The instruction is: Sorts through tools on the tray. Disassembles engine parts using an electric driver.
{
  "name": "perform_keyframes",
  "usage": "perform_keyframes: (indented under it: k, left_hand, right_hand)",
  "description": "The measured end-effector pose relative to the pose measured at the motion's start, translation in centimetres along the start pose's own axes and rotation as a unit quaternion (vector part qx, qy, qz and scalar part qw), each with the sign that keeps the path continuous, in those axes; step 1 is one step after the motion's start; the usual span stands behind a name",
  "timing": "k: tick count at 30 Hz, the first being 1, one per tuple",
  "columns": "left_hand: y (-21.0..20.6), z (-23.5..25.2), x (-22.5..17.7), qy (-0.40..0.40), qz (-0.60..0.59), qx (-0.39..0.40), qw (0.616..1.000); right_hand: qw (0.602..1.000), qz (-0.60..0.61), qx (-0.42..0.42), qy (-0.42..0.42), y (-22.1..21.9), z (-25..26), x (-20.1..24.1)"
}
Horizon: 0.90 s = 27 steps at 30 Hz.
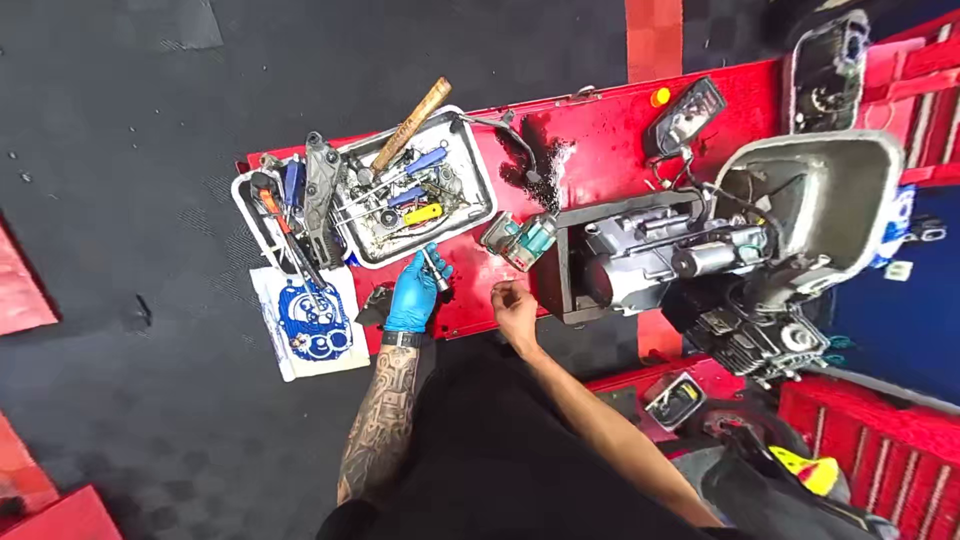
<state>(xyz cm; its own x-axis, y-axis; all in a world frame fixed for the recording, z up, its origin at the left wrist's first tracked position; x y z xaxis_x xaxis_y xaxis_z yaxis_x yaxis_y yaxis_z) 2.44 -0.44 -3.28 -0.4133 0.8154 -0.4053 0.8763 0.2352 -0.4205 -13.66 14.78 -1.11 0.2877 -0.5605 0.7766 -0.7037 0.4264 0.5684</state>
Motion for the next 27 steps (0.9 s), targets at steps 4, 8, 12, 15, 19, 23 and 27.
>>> perform_keyframes:
  k: [4, 8, 12, 15, 19, 23, 27]
  left_hand:
    - [-0.5, -0.8, 0.0, -0.001, 0.061, -0.018, 0.998]
    - [-1.4, -1.8, 0.7, 0.0, 0.091, -0.048, 0.995]
    - [-3.1, -2.8, 0.8, -0.017, 0.087, -0.088, 0.992]
    - [-5.0, -3.2, 1.4, -0.057, 0.068, -0.096, 0.991]
    - [-10.6, -5.6, 5.0, -0.053, 0.059, -0.012, 0.997]
    - [-17.1, -11.4, 10.3, 0.032, 0.014, 0.109, 0.993]
    - [-21.4, -18.3, 16.8, 0.085, 0.007, 0.197, 0.977]
  right_hand:
    - [0.985, -0.032, -0.129, -0.106, -1.4, 4.7, -3.5]
    - [0.968, 0.037, -0.238, -0.07, -2.8, 9.0, -4.3]
    - [0.974, 0.088, -0.194, -0.076, -0.6, 9.0, -2.6]
    - [0.976, 0.126, -0.159, -0.084, 4.3, 4.7, -0.8]
    - [0.96, 0.23, -0.158, -0.013, 11.3, -5.0, 0.0]
    - [0.968, 0.2, -0.135, 0.07, 16.2, -13.0, -2.3]
    - [0.955, 0.216, -0.138, 0.148, 21.4, -16.9, -5.4]
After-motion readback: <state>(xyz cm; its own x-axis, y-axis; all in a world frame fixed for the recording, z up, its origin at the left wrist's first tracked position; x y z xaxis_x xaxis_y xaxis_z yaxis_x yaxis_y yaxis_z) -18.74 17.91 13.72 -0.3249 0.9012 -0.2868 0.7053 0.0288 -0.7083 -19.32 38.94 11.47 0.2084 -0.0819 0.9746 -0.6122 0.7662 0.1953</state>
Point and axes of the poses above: each hand's wrist, its own z-axis towards the middle knuckle, its own y-axis out of the back of the hand, x = y × z, the point moved 5 cm from there along z, towards the middle knuckle, and after that the axes turned 3 degrees about -x, right-handed, at the moved point
